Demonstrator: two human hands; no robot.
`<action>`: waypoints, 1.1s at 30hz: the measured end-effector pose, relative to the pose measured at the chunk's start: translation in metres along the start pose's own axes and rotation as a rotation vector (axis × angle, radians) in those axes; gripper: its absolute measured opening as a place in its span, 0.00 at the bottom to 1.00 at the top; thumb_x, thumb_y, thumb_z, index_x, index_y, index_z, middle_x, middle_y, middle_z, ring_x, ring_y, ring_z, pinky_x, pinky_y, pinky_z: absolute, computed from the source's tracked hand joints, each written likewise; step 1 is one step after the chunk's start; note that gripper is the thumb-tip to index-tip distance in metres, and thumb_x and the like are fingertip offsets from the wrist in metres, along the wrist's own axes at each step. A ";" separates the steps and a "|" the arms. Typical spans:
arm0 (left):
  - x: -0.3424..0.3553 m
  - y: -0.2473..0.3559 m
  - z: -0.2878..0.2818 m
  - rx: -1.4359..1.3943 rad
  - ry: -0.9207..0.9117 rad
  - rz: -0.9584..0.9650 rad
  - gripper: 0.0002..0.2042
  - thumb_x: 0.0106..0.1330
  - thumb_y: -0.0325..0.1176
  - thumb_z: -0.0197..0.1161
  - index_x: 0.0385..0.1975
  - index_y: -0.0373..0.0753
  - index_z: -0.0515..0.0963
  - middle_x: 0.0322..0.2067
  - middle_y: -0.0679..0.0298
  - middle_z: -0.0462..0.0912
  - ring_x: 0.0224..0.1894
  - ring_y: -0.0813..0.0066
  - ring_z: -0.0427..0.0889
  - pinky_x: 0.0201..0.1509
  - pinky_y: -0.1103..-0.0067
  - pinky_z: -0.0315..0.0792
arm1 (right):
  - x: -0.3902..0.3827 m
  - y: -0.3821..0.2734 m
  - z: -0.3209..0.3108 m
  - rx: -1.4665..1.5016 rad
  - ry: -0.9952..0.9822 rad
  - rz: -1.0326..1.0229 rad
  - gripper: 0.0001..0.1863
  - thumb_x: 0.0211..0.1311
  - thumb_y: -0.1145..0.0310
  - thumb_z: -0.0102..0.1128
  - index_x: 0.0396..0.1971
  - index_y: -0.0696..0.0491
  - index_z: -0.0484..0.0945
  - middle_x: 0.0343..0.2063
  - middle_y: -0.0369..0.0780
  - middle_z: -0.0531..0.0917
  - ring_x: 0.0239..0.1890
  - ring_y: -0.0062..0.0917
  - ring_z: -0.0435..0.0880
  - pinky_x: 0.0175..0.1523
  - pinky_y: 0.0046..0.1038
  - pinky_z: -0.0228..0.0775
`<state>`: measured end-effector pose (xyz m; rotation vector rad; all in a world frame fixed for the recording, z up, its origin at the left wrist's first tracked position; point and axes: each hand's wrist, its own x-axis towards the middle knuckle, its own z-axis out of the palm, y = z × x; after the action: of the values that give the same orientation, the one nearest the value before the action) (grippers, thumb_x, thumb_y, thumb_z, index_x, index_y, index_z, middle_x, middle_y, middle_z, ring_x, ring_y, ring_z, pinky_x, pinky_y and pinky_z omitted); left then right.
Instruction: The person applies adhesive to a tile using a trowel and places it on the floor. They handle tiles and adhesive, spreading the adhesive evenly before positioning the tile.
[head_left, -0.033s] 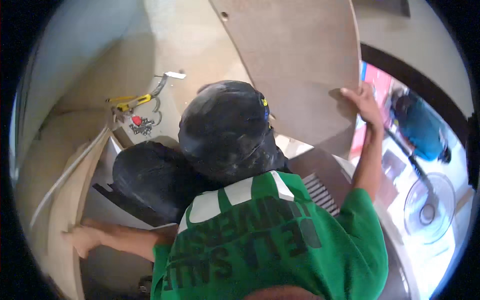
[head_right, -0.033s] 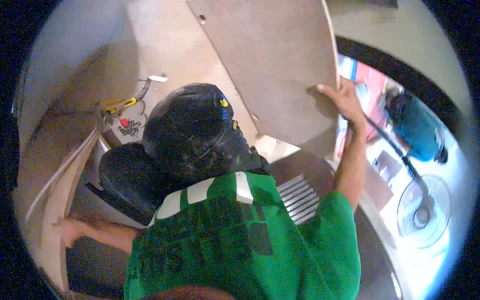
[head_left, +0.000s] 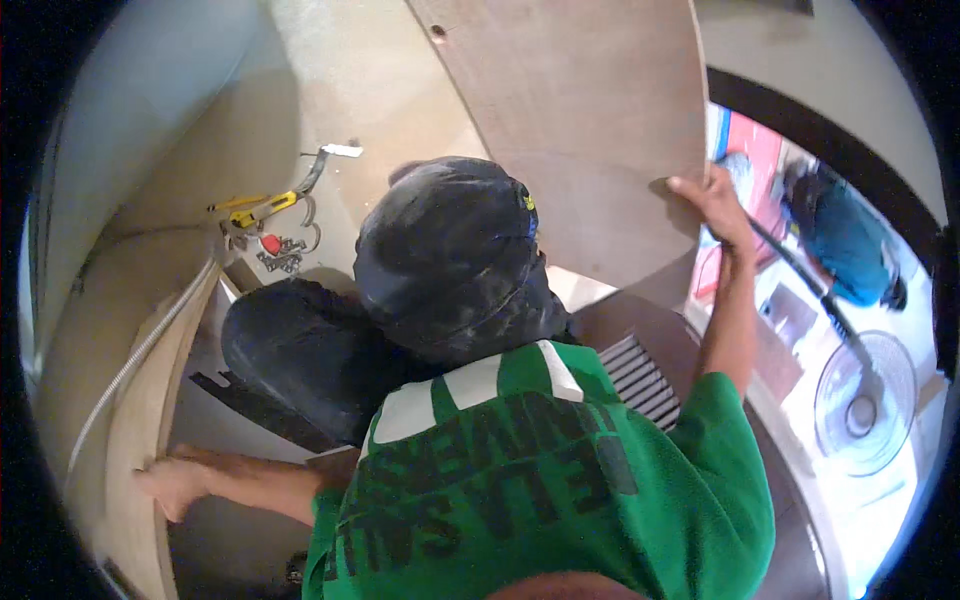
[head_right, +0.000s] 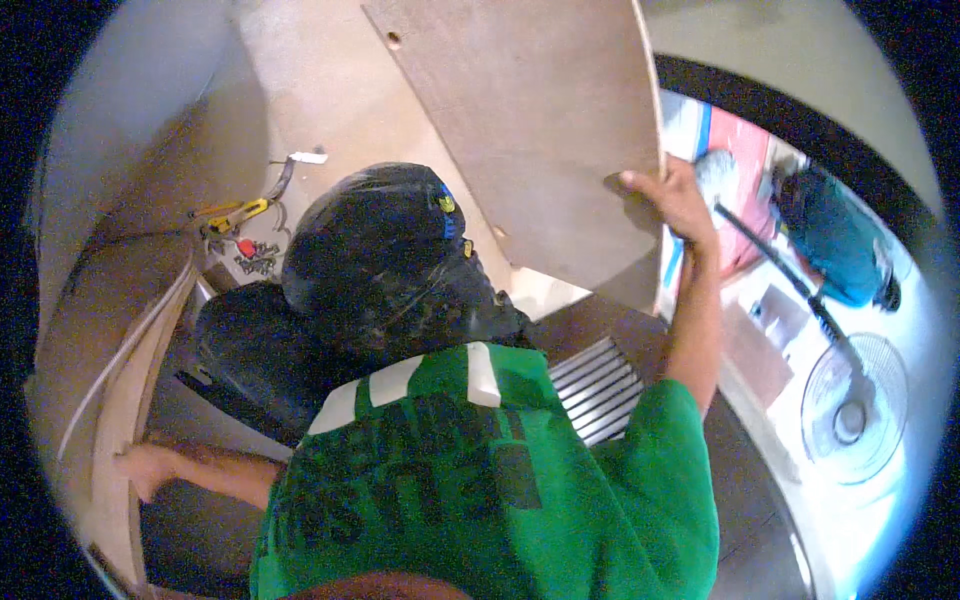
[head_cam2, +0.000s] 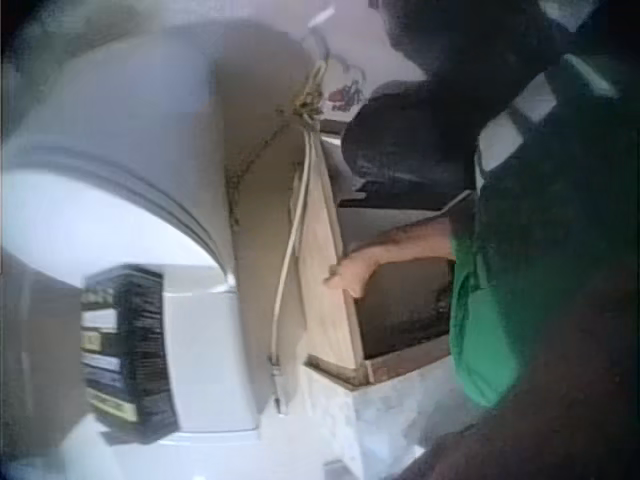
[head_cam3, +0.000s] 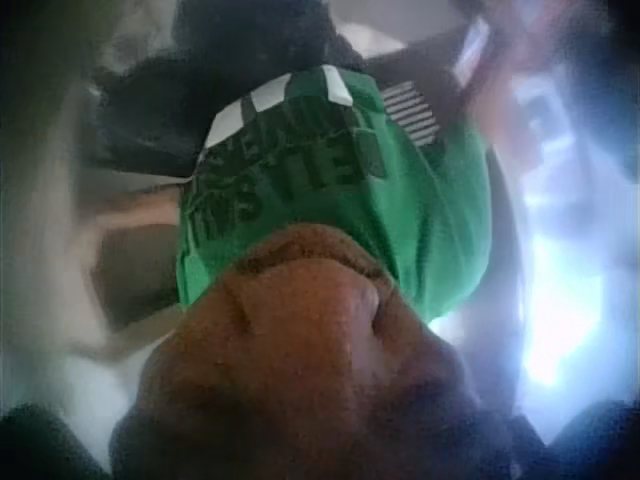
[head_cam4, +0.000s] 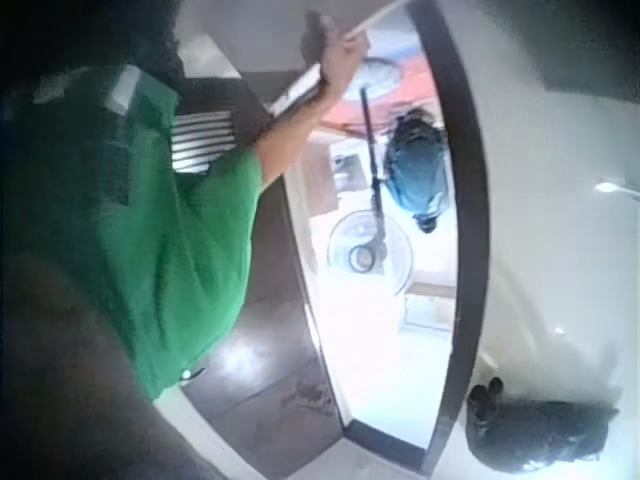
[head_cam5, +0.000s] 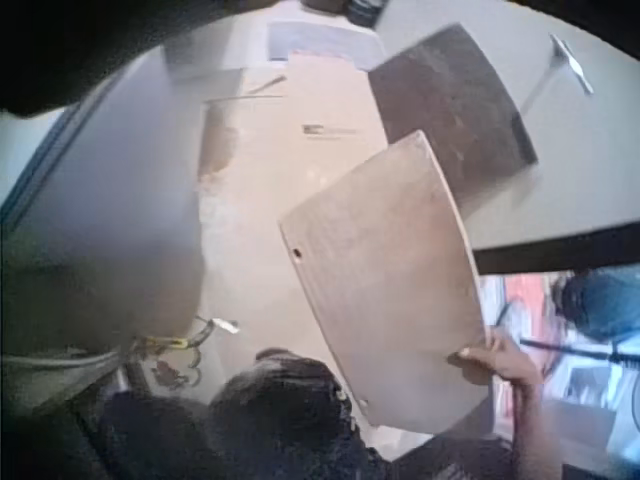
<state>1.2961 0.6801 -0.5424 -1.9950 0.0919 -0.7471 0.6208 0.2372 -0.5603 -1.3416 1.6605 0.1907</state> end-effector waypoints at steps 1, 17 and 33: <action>0.001 0.006 -0.005 0.064 -0.007 0.009 0.12 0.59 0.40 0.57 0.42 0.51 0.80 0.24 0.63 0.84 0.27 0.63 0.85 0.26 0.67 0.70 | -0.012 0.011 0.011 0.100 -0.020 -0.009 0.19 0.51 0.63 0.71 0.39 0.59 0.80 0.31 0.36 0.83 0.32 0.20 0.79 0.40 0.25 0.72; 0.040 0.016 -0.025 -0.482 -0.032 -0.019 0.12 0.60 0.33 0.54 0.40 0.45 0.81 0.29 0.67 0.85 0.27 0.69 0.84 0.26 0.75 0.70 | 0.014 0.271 0.159 0.653 -0.164 0.280 0.29 0.46 0.70 0.73 0.49 0.61 0.71 0.37 0.36 0.78 0.40 0.23 0.77 0.52 0.27 0.71; 0.030 0.000 -0.036 -0.938 -0.148 -0.302 0.25 0.46 0.35 0.71 0.29 0.16 0.69 0.33 0.42 0.80 0.33 0.55 0.83 0.30 0.64 0.79 | 0.091 0.346 0.199 0.151 0.657 0.509 0.31 0.47 0.49 0.71 0.38 0.64 0.77 0.35 0.53 0.82 0.40 0.42 0.81 0.46 0.36 0.72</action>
<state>1.3011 0.6419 -0.5158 -3.0011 0.0570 -0.8231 0.4548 0.4349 -0.8779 -0.8838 2.5017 -0.0969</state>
